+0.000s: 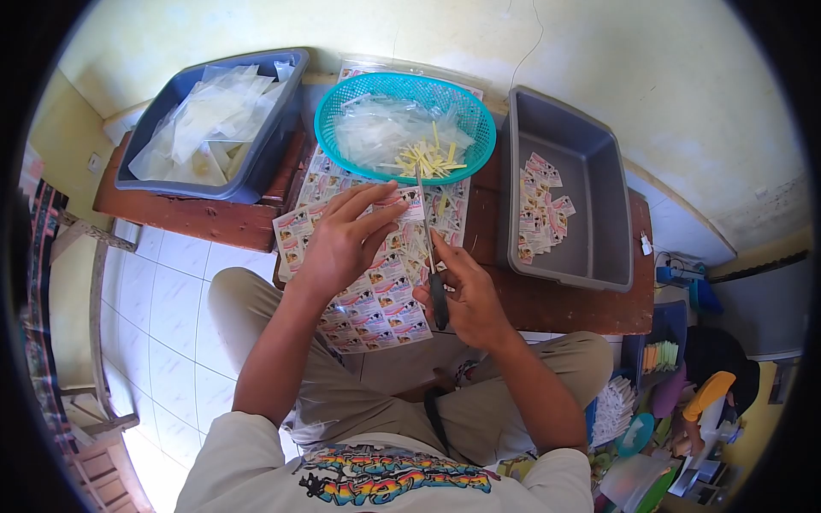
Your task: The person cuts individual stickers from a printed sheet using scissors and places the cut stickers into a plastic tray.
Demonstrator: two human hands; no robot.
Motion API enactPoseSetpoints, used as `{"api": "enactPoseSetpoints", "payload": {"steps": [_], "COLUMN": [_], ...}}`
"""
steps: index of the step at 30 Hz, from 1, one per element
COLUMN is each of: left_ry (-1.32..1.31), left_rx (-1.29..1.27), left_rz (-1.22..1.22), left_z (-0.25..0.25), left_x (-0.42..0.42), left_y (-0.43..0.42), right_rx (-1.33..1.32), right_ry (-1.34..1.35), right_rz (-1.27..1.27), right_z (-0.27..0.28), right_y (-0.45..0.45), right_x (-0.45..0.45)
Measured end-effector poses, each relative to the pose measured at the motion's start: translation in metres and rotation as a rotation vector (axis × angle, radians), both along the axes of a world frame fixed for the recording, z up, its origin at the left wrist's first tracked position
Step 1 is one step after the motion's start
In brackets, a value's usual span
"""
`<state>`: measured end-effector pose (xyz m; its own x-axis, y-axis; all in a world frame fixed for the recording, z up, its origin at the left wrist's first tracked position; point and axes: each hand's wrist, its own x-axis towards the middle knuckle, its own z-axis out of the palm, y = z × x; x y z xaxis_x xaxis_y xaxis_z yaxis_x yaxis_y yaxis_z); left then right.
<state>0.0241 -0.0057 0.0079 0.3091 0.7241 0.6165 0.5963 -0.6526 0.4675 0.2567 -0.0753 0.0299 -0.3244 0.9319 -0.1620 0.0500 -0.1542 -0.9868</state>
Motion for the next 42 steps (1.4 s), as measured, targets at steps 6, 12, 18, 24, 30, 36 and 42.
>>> {"api": "enactPoseSetpoints", "payload": {"steps": [6,12,18,24,30,36,42], "left_ry": [-0.006,-0.007,-0.007,-0.014,-0.024,-0.021,-0.026], "left_rx": [-0.002,-0.009,-0.004,0.006,0.011,0.004,0.009], "left_rz": [-0.003,0.004,0.009,0.004,0.002,0.000,-0.004], "left_z": [-0.002,-0.003,-0.002,-0.003,-0.004,-0.003,-0.004], "left_x": [0.001,0.000,-0.001,-0.005,-0.007,-0.007,-0.007], "left_y": [0.000,-0.001,-0.001,-0.001,-0.002,-0.003,-0.003], "right_rx": [-0.007,0.004,-0.024,-0.014,0.076,0.377,0.300], "right_ry": [-0.010,-0.026,-0.016,-0.121,-0.418,-0.782,-0.941], "right_rz": [-0.003,-0.019,-0.034,0.011,0.055,0.056,0.057], "right_z": [-0.001,-0.005,-0.004,-0.002,-0.011,-0.035,-0.039], "right_y": [0.000,-0.001,0.000,0.000,0.000,0.001,0.003], "right_x": [0.000,0.000,0.001,0.005,0.008,0.015,0.014]}}
